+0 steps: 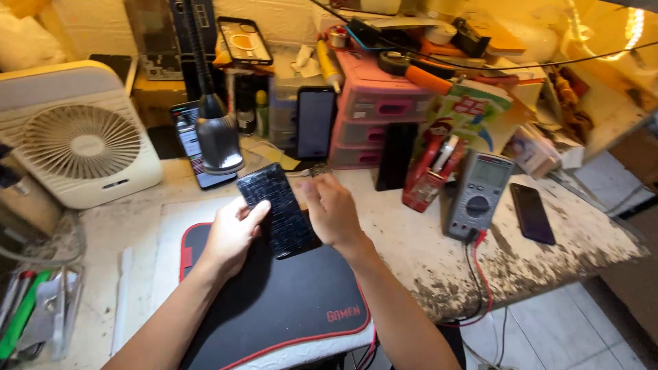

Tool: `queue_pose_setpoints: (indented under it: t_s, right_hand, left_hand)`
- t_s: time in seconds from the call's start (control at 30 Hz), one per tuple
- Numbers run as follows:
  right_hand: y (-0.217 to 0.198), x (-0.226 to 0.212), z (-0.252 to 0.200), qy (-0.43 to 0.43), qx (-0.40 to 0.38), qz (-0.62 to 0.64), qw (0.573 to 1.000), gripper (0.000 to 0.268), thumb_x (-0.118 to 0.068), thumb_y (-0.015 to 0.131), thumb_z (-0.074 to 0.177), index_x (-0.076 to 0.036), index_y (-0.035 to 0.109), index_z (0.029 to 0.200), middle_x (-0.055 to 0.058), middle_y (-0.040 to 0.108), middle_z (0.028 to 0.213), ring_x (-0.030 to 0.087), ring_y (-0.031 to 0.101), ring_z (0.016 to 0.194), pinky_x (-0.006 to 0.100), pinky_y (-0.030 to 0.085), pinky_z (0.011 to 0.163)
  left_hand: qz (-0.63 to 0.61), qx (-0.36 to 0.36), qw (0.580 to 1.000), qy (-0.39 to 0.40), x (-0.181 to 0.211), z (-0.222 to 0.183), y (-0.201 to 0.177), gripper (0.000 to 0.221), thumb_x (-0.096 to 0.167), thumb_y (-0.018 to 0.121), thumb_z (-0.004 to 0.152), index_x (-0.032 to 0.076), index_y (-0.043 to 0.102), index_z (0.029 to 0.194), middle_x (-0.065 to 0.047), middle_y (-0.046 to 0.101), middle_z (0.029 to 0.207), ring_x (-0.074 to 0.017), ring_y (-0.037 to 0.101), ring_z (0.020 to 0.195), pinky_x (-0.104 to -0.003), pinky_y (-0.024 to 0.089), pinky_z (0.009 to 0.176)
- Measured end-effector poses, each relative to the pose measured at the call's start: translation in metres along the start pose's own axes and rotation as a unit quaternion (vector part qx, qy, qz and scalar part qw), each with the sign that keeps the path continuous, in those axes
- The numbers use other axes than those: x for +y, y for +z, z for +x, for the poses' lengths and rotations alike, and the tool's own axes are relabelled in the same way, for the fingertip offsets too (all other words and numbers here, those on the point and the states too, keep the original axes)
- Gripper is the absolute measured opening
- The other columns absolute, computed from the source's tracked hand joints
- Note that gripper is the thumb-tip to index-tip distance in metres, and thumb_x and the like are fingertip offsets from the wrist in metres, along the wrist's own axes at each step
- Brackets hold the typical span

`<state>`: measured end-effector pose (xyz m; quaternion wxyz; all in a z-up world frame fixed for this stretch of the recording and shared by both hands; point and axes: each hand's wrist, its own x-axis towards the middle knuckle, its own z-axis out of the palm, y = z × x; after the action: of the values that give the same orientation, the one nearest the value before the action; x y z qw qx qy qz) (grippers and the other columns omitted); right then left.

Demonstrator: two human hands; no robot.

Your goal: A person is carefully peeling a protective film or adhesive layer from a mobile phone screen component at a repair workbench.

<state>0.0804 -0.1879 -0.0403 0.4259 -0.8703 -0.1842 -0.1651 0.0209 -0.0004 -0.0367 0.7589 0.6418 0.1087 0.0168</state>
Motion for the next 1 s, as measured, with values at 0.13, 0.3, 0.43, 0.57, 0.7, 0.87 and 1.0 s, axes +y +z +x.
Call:
queue_pose_setpoints:
  t_s: [0.13, 0.3, 0.43, 0.57, 0.7, 0.87, 1.0]
  right_hand:
    - [-0.081, 0.025, 0.013, -0.035, 0.303, -0.054, 0.951, 0.023, -0.023, 0.059, 0.102, -0.014, 0.076, 0.089, 0.009, 0.064, 0.084, 0.030, 0.067, 0.086, 0.038, 0.053, 0.082]
    - [-0.146, 0.153, -0.012, 0.294, 0.359, -0.216, 0.859, 0.029, -0.036, 0.065, 0.093, -0.020, 0.071, 0.116, 0.003, 0.064, 0.112, 0.028, 0.066, 0.106, 0.047, 0.053, 0.090]
    - [-0.136, 0.090, -0.017, 0.329, 0.344, -0.125, 0.871, 0.030, -0.043, 0.063, 0.098, -0.021, 0.074, 0.115, -0.009, 0.068, 0.081, 0.016, 0.071, 0.072, 0.040, 0.054, 0.070]
    - [-0.139, 0.112, -0.011, 0.338, 0.328, -0.029, 0.882, 0.028, -0.036, 0.066, 0.098, -0.015, 0.073, 0.115, 0.006, 0.072, 0.087, 0.024, 0.072, 0.073, 0.034, 0.053, 0.058]
    - [-0.144, 0.115, -0.008, 0.354, 0.311, 0.135, 0.872, 0.022, -0.034, 0.064, 0.097, -0.014, 0.070, 0.104, 0.006, 0.069, 0.082, 0.015, 0.069, 0.055, 0.021, 0.039, 0.039]
    - [-0.141, 0.104, -0.007, 0.337, 0.304, 0.156, 0.877, 0.021, -0.033, 0.061, 0.098, -0.013, 0.064, 0.104, 0.007, 0.066, 0.081, 0.016, 0.067, 0.054, 0.019, 0.034, 0.038]
    - [-0.140, 0.101, -0.008, 0.325, 0.300, 0.165, 0.882, 0.022, -0.031, 0.058, 0.100, -0.010, 0.062, 0.109, 0.009, 0.066, 0.086, 0.015, 0.068, 0.056, 0.017, 0.035, 0.038]
  left_hand:
    - [-0.045, 0.012, 0.999, -0.015, 0.004, 0.002, 0.002, 0.032, 0.016, 0.067, 0.100, 0.001, 0.066, 0.129, -0.013, 0.075, 0.106, -0.0218, 0.069, 0.093, -0.039, 0.059, 0.081]
    - [-0.116, 0.030, 0.993, 0.023, 0.004, 0.003, 0.007, 0.030, 0.012, 0.069, 0.097, -0.003, 0.068, 0.123, -0.016, 0.074, 0.095, -0.0215, 0.070, 0.089, -0.039, 0.062, 0.077]
    - [-0.154, 0.019, 0.987, 0.036, 0.030, -0.020, 0.009, 0.025, 0.010, 0.071, 0.096, -0.002, 0.071, 0.119, -0.013, 0.076, 0.092, -0.0196, 0.069, 0.085, -0.041, 0.063, 0.077]
    - [-0.153, -0.003, 0.987, 0.055, 0.035, -0.025, 0.008, 0.023, 0.007, 0.069, 0.096, -0.002, 0.072, 0.118, -0.014, 0.077, 0.095, -0.0212, 0.070, 0.087, -0.042, 0.062, 0.080]
    - [-0.212, -0.058, 0.975, 0.016, 0.016, -0.012, 0.003, 0.032, 0.014, 0.062, 0.101, 0.004, 0.063, 0.131, -0.019, 0.074, 0.114, -0.0295, 0.071, 0.105, -0.047, 0.056, 0.097]
    - [-0.223, -0.029, 0.974, -0.011, 0.011, -0.007, 0.003, 0.033, 0.019, 0.069, 0.096, 0.006, 0.064, 0.126, -0.017, 0.074, 0.111, -0.0286, 0.071, 0.104, -0.047, 0.057, 0.095]
    - [-0.201, 0.031, 0.979, -0.029, 0.035, -0.018, 0.003, 0.038, 0.023, 0.085, 0.084, -0.001, 0.066, 0.106, -0.019, 0.075, 0.092, -0.0265, 0.074, 0.087, -0.043, 0.063, 0.076]
